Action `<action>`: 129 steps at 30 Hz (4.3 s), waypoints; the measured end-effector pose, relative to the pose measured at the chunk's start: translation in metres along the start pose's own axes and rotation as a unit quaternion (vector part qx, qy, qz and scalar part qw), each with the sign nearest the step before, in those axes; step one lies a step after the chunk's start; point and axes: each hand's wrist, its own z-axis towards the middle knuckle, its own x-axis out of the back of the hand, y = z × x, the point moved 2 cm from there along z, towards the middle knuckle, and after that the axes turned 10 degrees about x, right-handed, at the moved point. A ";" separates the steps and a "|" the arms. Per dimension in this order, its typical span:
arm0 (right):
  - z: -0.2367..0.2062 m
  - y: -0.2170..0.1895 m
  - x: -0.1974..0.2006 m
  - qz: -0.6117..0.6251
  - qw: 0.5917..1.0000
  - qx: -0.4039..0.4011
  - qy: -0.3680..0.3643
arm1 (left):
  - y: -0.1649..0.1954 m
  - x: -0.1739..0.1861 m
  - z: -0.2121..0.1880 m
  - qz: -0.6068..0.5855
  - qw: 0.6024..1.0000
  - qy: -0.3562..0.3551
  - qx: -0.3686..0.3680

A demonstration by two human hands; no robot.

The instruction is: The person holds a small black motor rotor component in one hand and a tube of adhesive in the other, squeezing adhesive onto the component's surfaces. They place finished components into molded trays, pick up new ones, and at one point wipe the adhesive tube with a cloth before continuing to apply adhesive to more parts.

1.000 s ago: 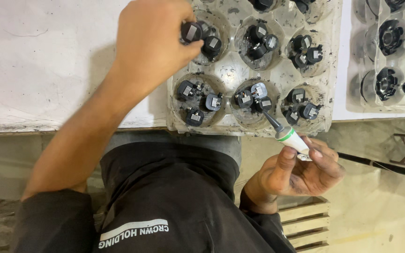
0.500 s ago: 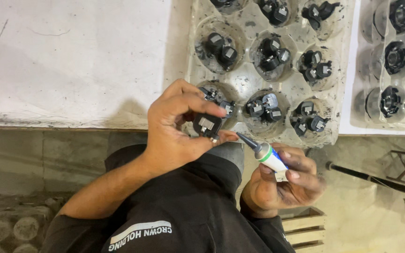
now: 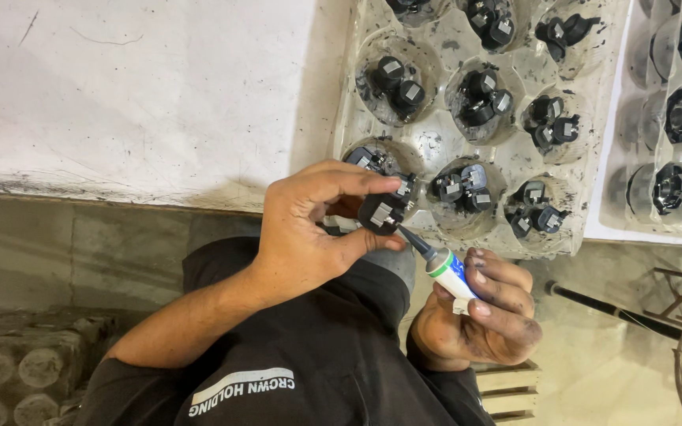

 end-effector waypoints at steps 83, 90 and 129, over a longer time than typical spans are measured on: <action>0.028 0.012 0.015 0.000 0.997 -0.003 0.075 | -0.008 0.036 0.081 0.253 0.967 -0.021 0.030; 0.027 0.011 0.021 -0.022 0.996 -0.002 0.086 | -0.020 0.038 0.165 0.547 0.837 0.013 -0.011; 0.001 0.014 0.041 -0.005 0.995 -0.055 0.080 | -0.040 0.038 0.175 0.407 0.910 0.024 -0.071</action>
